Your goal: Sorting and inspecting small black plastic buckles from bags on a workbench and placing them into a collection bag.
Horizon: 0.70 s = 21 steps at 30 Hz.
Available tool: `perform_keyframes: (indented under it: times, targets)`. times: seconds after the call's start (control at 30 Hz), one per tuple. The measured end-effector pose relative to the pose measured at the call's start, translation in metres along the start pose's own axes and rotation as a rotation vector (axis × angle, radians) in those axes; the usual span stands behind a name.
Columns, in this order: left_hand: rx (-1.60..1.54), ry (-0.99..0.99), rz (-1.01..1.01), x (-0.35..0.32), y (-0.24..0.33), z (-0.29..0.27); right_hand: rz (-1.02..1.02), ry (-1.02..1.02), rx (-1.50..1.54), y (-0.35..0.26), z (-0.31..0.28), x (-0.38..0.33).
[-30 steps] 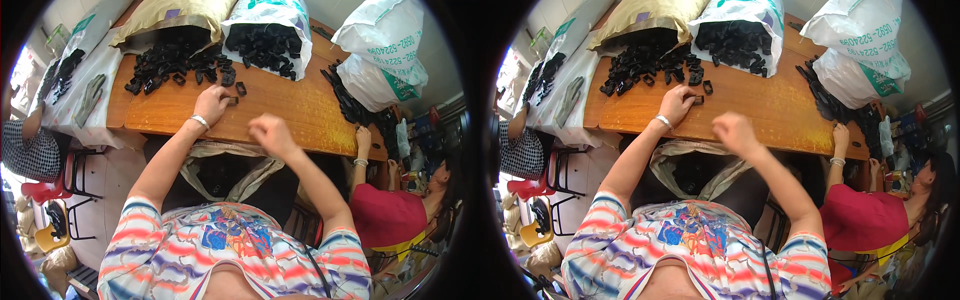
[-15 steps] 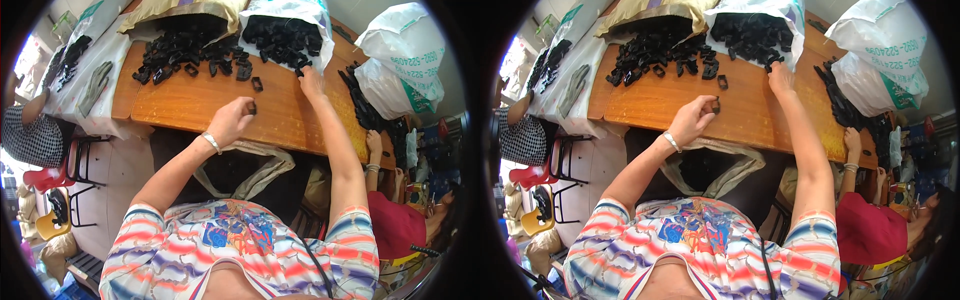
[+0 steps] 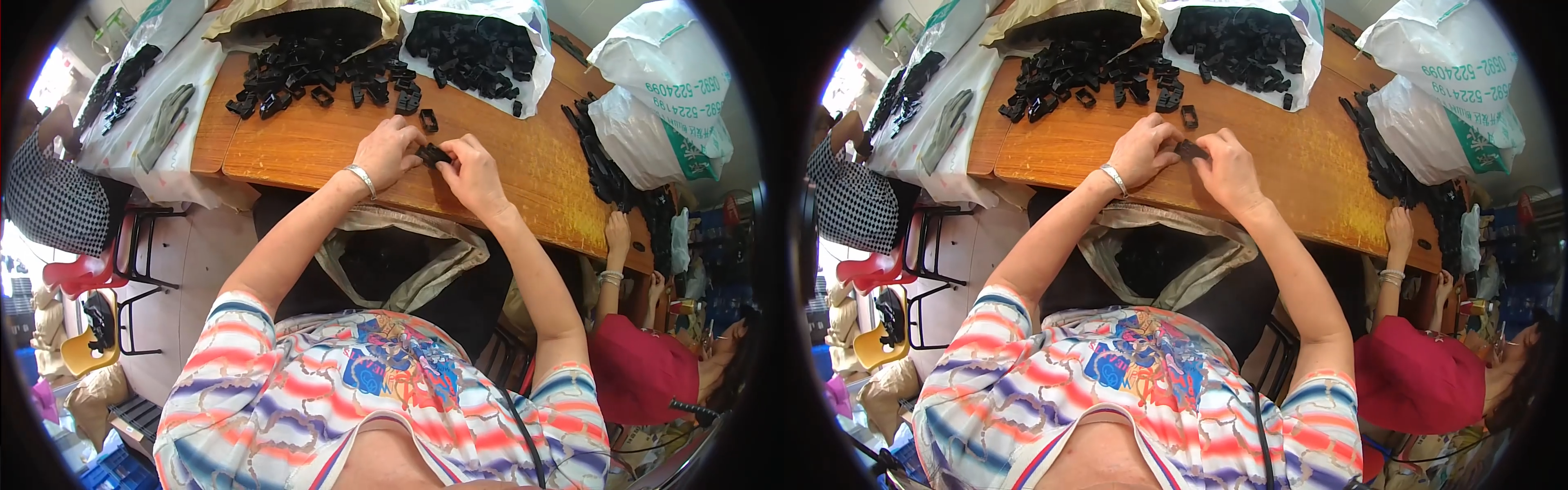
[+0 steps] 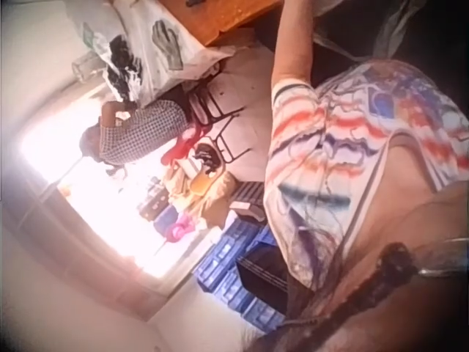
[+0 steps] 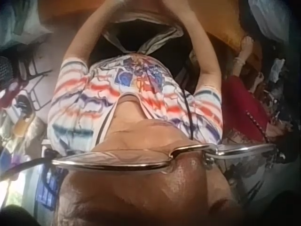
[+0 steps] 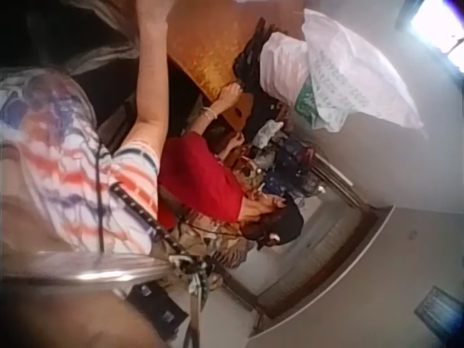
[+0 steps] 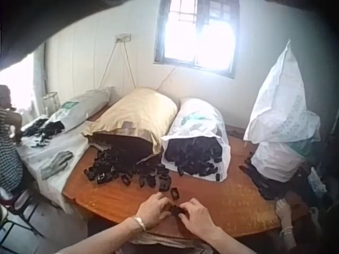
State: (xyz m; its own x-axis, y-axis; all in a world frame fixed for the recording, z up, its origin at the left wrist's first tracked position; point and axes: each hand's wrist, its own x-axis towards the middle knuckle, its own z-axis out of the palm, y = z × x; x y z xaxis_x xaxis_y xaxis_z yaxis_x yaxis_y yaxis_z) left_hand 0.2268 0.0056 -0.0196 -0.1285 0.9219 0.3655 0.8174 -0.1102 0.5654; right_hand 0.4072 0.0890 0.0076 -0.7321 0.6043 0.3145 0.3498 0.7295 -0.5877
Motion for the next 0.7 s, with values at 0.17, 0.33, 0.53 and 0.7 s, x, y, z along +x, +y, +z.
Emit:
perform_keyframes:
  times: [0.17, 0.33, 0.53, 0.7]
  targets:
    - [-0.020, 0.010, -0.009, -0.001, -0.002, 0.004, -0.067, 0.019, -0.075, 0.007, 0.006, 0.002]
    - [-0.037, -0.037, -0.070, 0.000, 0.000, 0.000, -0.110, -0.148, -0.262, -0.004, 0.000, 0.006]
    - [-0.070, -0.022, -0.103, 0.003, -0.001, -0.002, -0.266, 0.058, -0.380, 0.001, 0.019, -0.003]
    - [-0.166, -0.180, 0.027, 0.014, -0.023, -0.010, -0.104, -0.046, -0.232, -0.020, 0.003, -0.027]
